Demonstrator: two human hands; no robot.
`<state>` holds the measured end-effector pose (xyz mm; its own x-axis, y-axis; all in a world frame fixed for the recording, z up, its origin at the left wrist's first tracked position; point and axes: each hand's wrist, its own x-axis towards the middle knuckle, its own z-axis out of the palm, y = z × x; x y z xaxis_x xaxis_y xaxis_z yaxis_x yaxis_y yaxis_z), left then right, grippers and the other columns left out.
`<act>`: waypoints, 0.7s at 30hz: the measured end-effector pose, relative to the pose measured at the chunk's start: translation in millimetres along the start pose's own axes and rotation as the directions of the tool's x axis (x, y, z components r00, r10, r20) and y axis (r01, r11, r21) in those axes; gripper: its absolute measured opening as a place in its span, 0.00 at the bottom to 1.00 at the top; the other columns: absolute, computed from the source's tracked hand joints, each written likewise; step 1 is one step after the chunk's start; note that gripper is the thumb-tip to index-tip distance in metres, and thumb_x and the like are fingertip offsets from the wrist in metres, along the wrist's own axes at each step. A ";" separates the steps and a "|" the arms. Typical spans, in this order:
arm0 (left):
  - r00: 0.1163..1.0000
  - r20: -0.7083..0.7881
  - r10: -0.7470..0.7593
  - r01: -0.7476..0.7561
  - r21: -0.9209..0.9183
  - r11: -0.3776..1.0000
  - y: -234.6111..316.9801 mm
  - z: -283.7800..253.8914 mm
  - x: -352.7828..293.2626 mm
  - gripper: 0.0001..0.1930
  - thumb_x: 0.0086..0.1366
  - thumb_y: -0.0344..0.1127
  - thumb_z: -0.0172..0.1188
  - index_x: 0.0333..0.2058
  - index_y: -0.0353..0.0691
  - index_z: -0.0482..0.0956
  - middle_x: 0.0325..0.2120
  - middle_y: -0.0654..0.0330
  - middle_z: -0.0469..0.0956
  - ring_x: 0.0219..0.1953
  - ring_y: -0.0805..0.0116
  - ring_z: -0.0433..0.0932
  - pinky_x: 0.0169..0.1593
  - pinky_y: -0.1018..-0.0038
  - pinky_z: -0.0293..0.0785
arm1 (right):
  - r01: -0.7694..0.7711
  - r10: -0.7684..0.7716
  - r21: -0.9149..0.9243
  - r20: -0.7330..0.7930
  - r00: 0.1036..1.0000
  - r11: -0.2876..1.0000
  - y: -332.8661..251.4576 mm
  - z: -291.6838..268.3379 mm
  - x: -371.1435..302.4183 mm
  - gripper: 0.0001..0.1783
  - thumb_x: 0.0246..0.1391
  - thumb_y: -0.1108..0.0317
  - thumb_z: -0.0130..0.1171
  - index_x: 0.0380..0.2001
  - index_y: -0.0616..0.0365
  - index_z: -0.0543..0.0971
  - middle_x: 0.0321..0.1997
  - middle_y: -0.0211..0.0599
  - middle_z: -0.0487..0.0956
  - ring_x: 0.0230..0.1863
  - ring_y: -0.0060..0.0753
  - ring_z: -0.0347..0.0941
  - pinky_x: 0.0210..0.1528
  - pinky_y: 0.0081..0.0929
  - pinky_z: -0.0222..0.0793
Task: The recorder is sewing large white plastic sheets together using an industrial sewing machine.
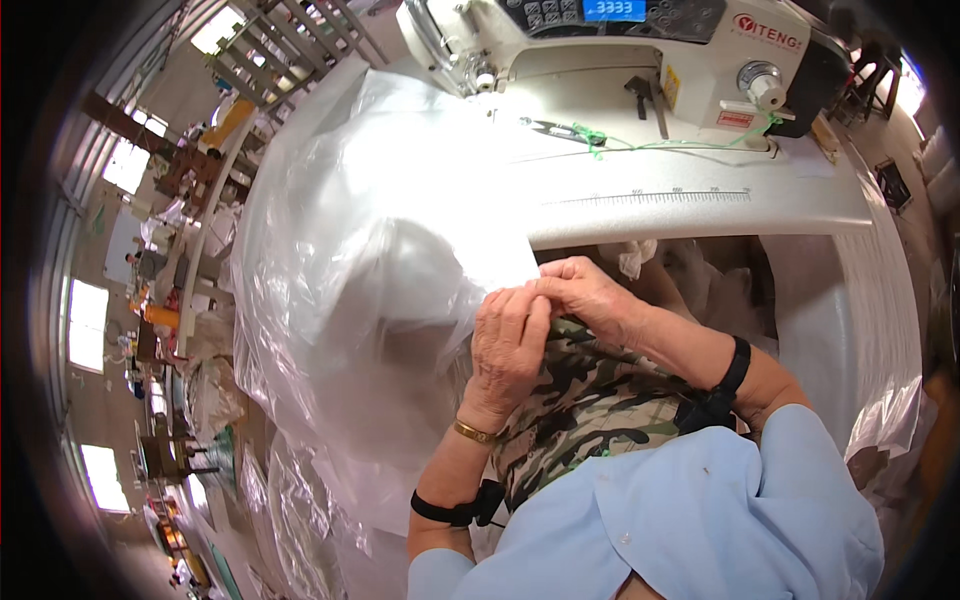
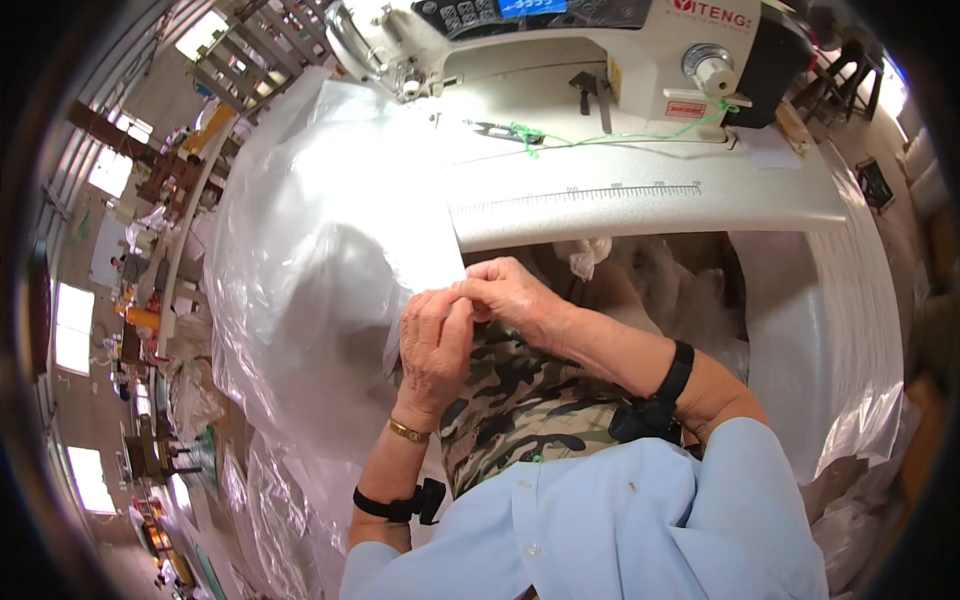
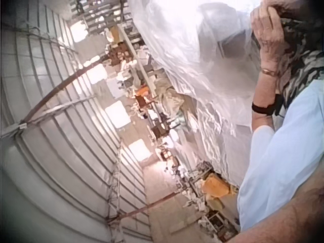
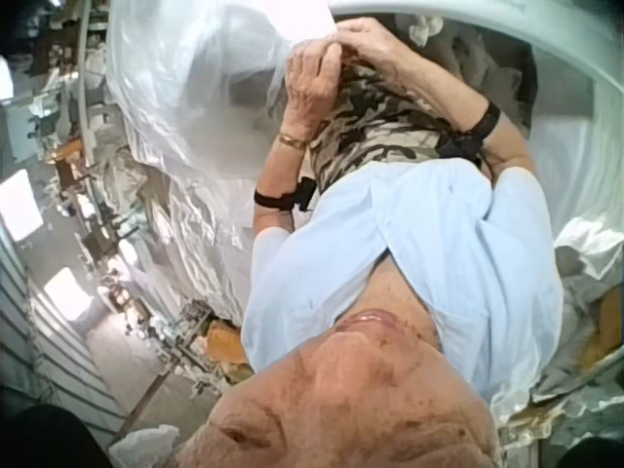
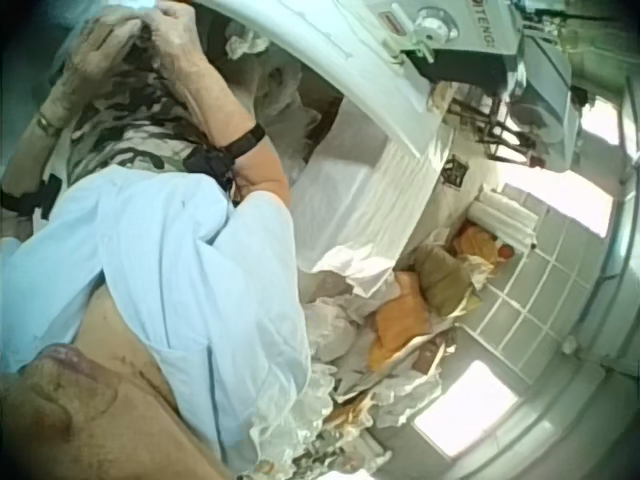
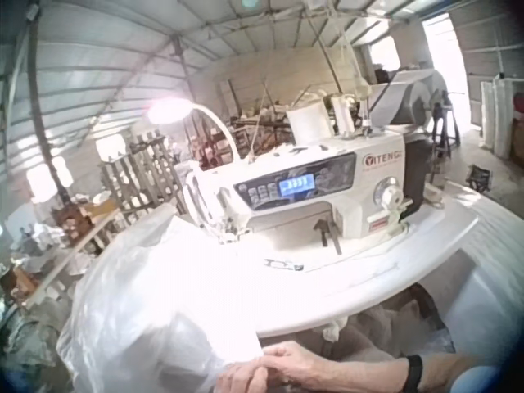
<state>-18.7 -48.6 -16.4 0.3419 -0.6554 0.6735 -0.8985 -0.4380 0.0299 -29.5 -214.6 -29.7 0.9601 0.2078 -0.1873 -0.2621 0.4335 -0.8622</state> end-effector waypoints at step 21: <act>0.988 0.153 0.028 -0.010 -0.116 0.993 -25.9 0.6 4.2 0.04 0.54 0.23 0.59 0.29 0.40 0.78 0.31 0.63 0.78 0.39 0.68 0.78 0.62 0.55 0.61 | 0.356 -0.594 -0.883 0.468 0.654 -0.304 -82.8 -38.3 101.7 0.14 0.50 0.60 0.61 0.34 0.59 0.76 0.41 0.41 0.76 0.48 0.44 0.72 0.50 0.40 0.65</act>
<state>6.2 -40.4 -14.8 0.3551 -0.7537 0.5530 -0.9276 -0.3573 0.1086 93.6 -263.0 4.6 0.7375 0.2891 0.6103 0.5084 -0.8325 -0.2201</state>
